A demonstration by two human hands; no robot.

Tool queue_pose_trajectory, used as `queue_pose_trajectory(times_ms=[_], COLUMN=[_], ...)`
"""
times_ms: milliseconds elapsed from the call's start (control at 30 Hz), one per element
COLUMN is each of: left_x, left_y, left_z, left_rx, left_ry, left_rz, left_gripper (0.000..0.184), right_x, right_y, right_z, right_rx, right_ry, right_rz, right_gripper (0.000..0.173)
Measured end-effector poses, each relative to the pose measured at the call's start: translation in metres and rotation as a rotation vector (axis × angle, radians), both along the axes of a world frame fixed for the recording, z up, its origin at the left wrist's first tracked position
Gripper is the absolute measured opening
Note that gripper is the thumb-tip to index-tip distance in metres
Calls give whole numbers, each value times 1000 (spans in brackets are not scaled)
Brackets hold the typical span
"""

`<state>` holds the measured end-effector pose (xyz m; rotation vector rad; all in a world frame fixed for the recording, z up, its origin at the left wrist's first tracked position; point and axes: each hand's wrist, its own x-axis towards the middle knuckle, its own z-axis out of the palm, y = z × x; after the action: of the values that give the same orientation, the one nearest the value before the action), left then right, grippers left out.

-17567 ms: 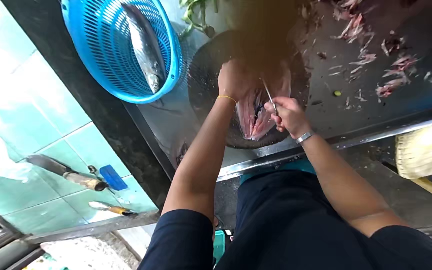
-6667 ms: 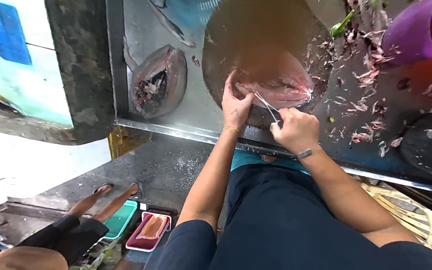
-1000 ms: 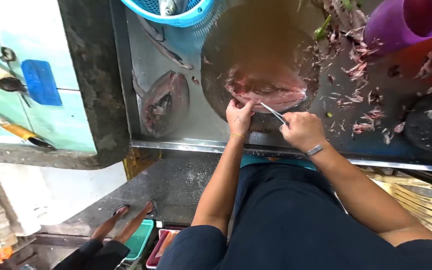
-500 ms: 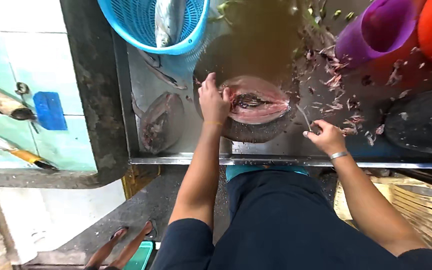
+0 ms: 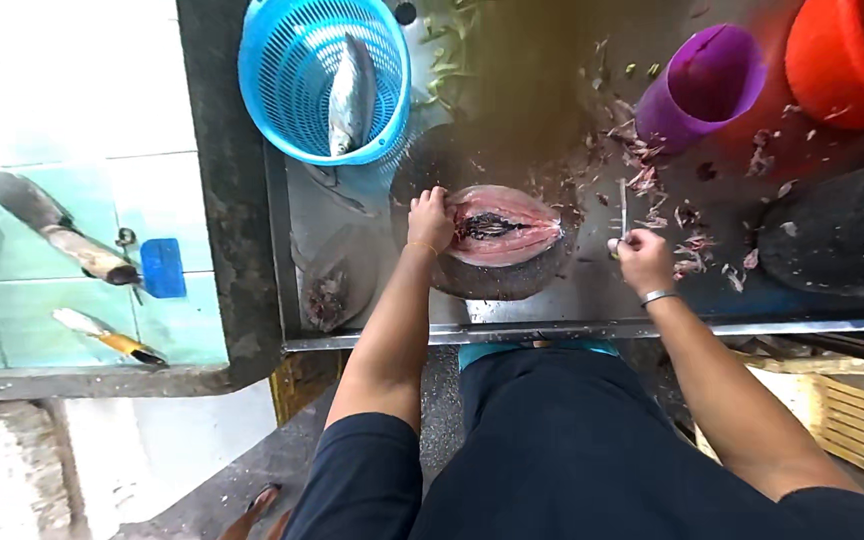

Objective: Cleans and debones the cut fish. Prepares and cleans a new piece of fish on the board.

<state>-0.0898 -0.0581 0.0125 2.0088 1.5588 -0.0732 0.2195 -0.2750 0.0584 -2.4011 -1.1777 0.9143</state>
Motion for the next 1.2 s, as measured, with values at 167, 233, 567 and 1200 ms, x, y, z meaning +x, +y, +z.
queue_pose_trajectory(times_ms=[167,233,567,1200], left_x=[1,1,-1,-13], left_y=[-3,-2,-6,-56], left_z=[-2,-3,-1,39], left_rx=[3,-1,-61,-118], left_ry=[-13,-9,-13,187], left_rz=[29,52,40,-72], left_gripper=[40,40,43,59], right_x=[-52,-82,14,63], right_y=[25,49,4,-103], right_z=[1,-11,-28,-73], right_rx=[7,-14,-37,-150], right_ry=[-308,-312,-300,-65], right_rz=[338,488,204,-68], right_gripper=[53,50,43,46])
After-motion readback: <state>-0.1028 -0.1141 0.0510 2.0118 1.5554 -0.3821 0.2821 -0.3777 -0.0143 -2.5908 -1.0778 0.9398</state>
